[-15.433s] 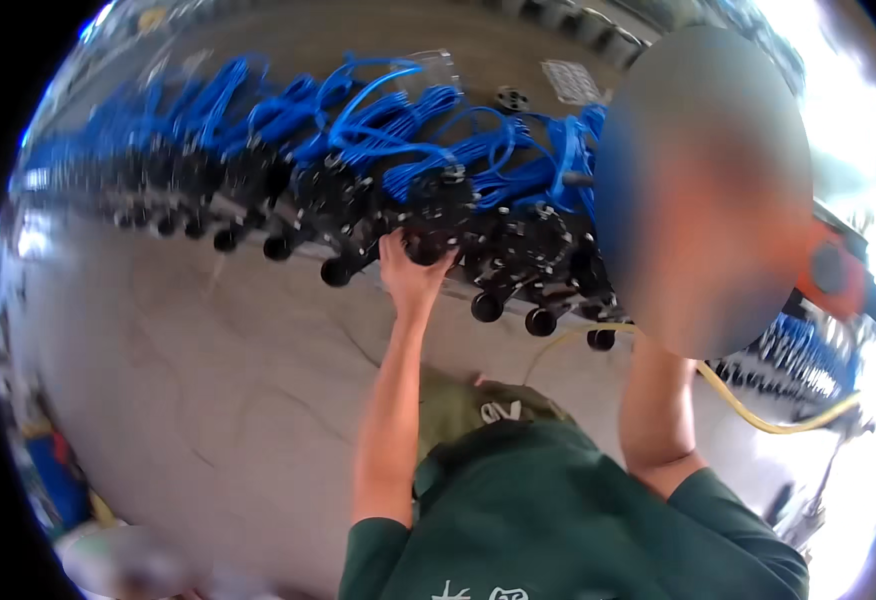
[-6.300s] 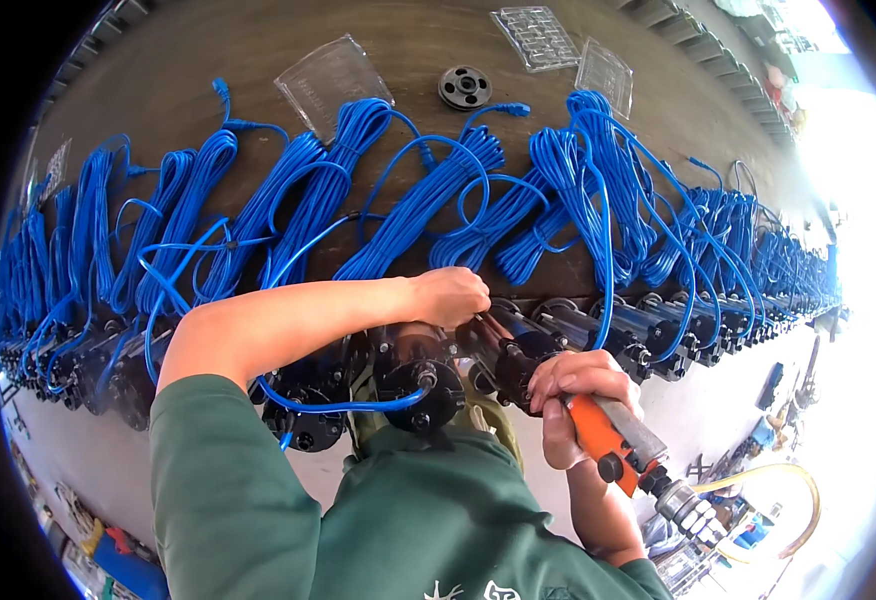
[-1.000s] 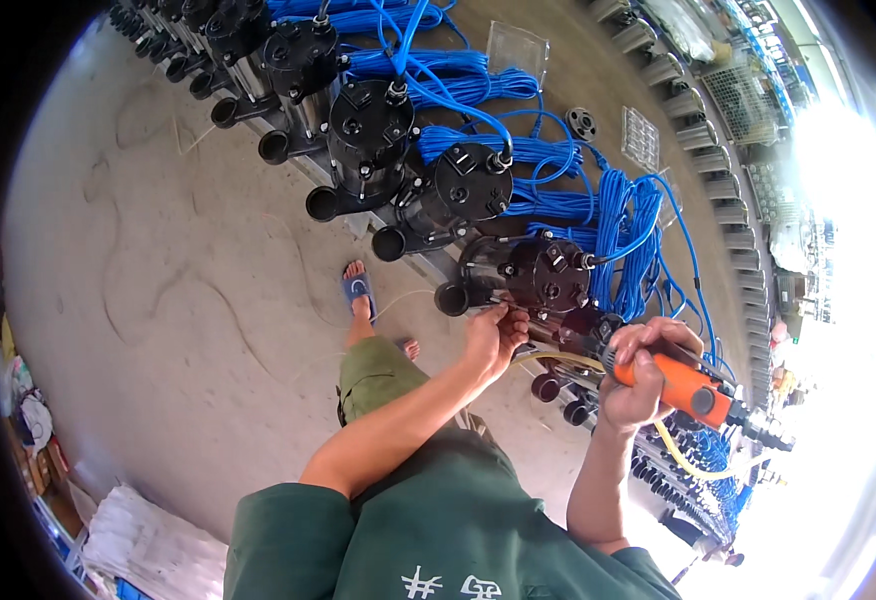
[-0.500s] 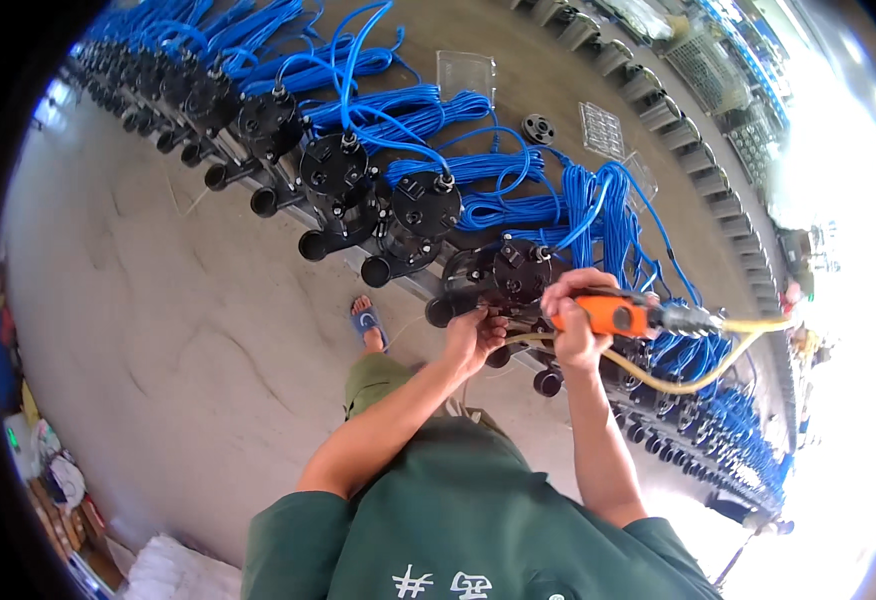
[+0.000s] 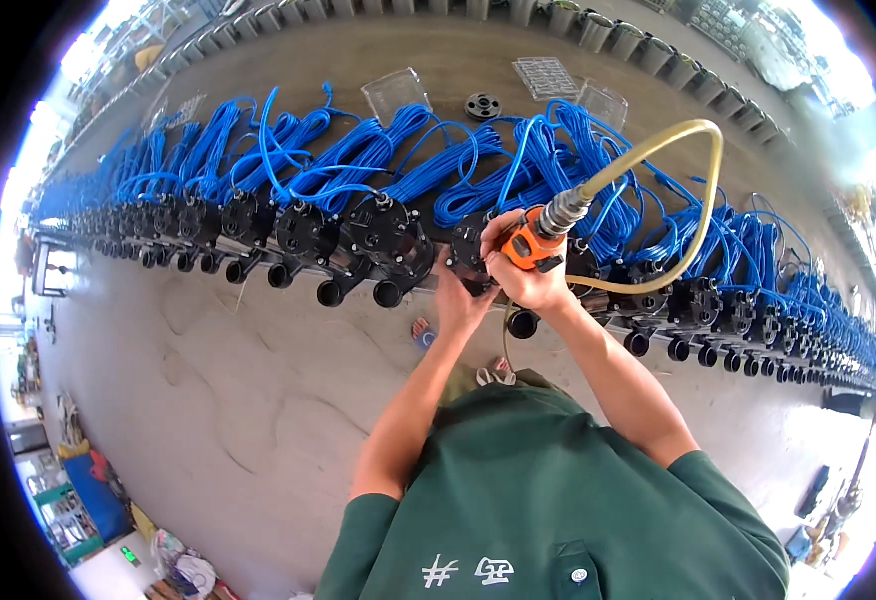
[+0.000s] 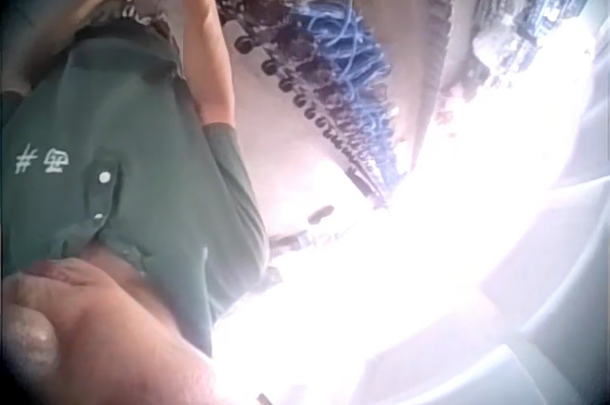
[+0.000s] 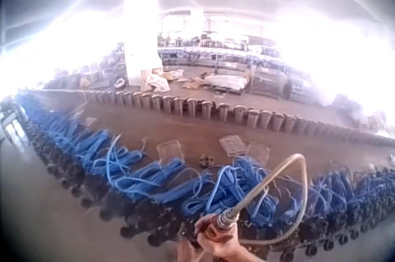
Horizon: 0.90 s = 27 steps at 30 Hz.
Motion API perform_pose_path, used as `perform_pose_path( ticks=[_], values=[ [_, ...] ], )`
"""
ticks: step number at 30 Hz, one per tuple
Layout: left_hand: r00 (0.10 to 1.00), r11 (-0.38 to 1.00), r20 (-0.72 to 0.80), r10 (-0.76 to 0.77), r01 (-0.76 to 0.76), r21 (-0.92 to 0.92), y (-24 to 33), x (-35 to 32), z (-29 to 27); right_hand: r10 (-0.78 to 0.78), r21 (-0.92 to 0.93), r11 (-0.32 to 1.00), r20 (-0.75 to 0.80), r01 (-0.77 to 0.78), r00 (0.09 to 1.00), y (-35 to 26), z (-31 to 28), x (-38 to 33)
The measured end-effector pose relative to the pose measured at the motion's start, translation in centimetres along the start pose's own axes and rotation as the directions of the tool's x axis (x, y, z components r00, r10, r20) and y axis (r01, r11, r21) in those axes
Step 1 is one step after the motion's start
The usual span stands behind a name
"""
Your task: The person assembles a line of industrial water pumps by inserting bolts into the pump housings and tightening them using a handheld pneumatic screwdriver tool.
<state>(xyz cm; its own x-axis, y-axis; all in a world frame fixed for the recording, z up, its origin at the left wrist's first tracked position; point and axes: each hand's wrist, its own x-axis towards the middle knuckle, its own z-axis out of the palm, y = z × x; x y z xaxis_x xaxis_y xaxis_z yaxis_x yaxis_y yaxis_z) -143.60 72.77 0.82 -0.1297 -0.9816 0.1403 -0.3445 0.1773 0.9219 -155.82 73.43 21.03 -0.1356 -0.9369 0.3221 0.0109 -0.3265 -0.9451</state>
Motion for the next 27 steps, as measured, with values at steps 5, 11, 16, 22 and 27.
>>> perform_pose_path(
  ticks=[5, 11, 16, 22, 27],
  values=[
    [0.995, 0.997, 0.063, -0.071, 0.069, 0.04, 1.9, -0.1, -0.8, -0.047, 0.009, 0.999, -0.021, 0.047, 0.999, 0.1, -0.5, -0.1],
    [0.999, 0.998, 0.026, 0.023, -0.025, 0.066, 1.0, -0.5, -0.8, -0.095, -0.003, 0.995, -0.061, 0.095, 0.994, 0.7, 0.1, 0.0],
    [1.0, 0.997, -0.011, 0.024, -0.024, 0.075, 2.0, -0.4, -0.5, -0.031, 0.066, 0.997, -0.076, 0.036, 0.997, 0.9, -0.2, -0.2],
    [0.99, 1.0, -0.138, 0.017, -0.015, 0.016, 3.1, -0.3, 0.0, 0.011, 0.083, 0.996, 0.002, -0.011, 1.0, 2.3, -0.6, -0.6],
    [0.995, 0.999, -0.094, -0.044, 0.041, -0.028, 3.4, -0.3, -0.3, 0.06, 0.102, 0.993, -0.032, -0.056, 0.998, 2.2, -0.7, -0.7]
  ],
)
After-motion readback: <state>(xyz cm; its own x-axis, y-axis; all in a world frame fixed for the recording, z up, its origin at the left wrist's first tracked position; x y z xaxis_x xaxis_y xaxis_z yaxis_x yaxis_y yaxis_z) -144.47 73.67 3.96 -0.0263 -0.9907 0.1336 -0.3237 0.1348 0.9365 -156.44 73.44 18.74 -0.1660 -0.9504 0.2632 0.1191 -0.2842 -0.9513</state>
